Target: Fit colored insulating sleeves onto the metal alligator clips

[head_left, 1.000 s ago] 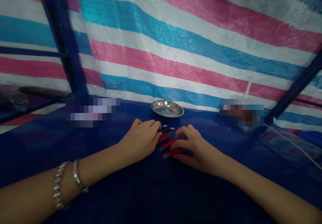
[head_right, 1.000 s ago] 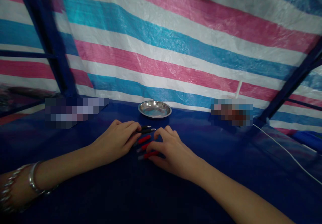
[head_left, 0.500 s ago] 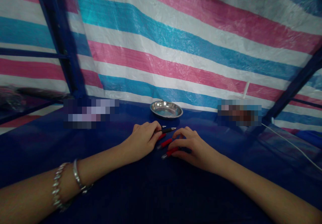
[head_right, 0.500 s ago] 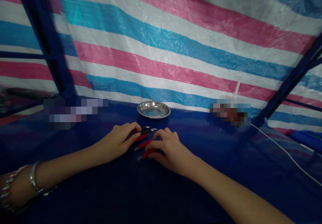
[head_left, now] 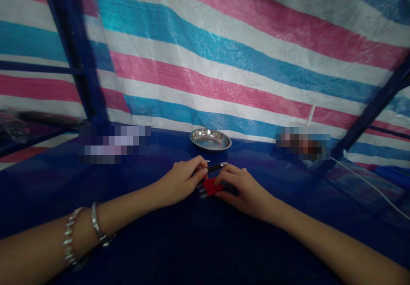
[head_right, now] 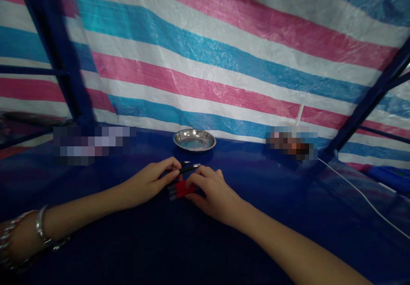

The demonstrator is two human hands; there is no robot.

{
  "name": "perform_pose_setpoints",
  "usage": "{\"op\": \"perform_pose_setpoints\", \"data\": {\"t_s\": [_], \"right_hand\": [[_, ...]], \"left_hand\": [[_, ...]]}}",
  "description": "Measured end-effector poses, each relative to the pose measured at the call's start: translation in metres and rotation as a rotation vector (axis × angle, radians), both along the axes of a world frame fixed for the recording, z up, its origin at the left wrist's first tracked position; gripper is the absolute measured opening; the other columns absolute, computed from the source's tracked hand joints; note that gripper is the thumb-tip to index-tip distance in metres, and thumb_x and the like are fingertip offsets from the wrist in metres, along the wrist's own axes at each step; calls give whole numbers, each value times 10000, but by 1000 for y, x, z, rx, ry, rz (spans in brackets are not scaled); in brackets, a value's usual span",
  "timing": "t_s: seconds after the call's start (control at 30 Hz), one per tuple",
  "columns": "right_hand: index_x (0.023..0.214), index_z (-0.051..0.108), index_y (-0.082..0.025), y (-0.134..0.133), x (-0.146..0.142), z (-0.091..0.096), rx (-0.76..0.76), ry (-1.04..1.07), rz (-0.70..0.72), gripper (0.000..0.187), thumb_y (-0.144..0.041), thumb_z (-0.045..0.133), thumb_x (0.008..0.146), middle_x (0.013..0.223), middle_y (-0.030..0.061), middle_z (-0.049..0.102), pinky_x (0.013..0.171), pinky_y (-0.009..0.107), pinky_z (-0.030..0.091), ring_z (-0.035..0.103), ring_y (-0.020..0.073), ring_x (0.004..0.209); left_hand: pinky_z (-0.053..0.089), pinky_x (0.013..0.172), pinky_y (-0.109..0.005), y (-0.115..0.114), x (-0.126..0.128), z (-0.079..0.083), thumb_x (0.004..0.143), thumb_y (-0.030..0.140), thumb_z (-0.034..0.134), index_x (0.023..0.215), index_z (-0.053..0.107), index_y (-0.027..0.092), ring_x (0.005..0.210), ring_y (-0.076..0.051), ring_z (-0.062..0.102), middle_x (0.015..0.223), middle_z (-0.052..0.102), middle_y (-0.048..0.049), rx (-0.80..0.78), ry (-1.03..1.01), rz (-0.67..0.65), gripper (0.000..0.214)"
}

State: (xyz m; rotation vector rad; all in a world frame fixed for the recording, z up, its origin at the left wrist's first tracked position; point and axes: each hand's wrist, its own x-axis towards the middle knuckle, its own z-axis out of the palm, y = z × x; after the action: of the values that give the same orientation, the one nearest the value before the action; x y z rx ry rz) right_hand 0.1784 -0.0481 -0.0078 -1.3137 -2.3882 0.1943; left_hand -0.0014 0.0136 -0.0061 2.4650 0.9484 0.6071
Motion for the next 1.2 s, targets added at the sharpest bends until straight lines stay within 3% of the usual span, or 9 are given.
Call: {"op": "perform_pose_setpoints", "data": {"t_s": [0.33,0.77,1.2], "right_hand": [[849,534,-196,0,-1,0,29,-15,-25,92,-248,502,780,926,28,521,739,327,321,457,163,875],[902,507,-213,-1,6,7,-4,-32,-35,179,-230,550,729,950,19,524,741,322,307,443,170,883],[963,471,-225,-3,10,9,-19,-76,-19,434,11,418,603,954,26,485,766,343,282,409,185,905]], "left_hand": [[365,598,-255,-5,2,6,818,252,345,789,451,179,650,-132,512,703,542,18,72,27,45,133],[347,657,-304,-8,3,8,826,235,342,843,458,170,731,-166,518,776,562,-14,197,90,106,134],[303,690,-337,-7,2,7,833,244,344,859,451,177,732,-163,512,769,561,-1,282,101,105,129]]}}
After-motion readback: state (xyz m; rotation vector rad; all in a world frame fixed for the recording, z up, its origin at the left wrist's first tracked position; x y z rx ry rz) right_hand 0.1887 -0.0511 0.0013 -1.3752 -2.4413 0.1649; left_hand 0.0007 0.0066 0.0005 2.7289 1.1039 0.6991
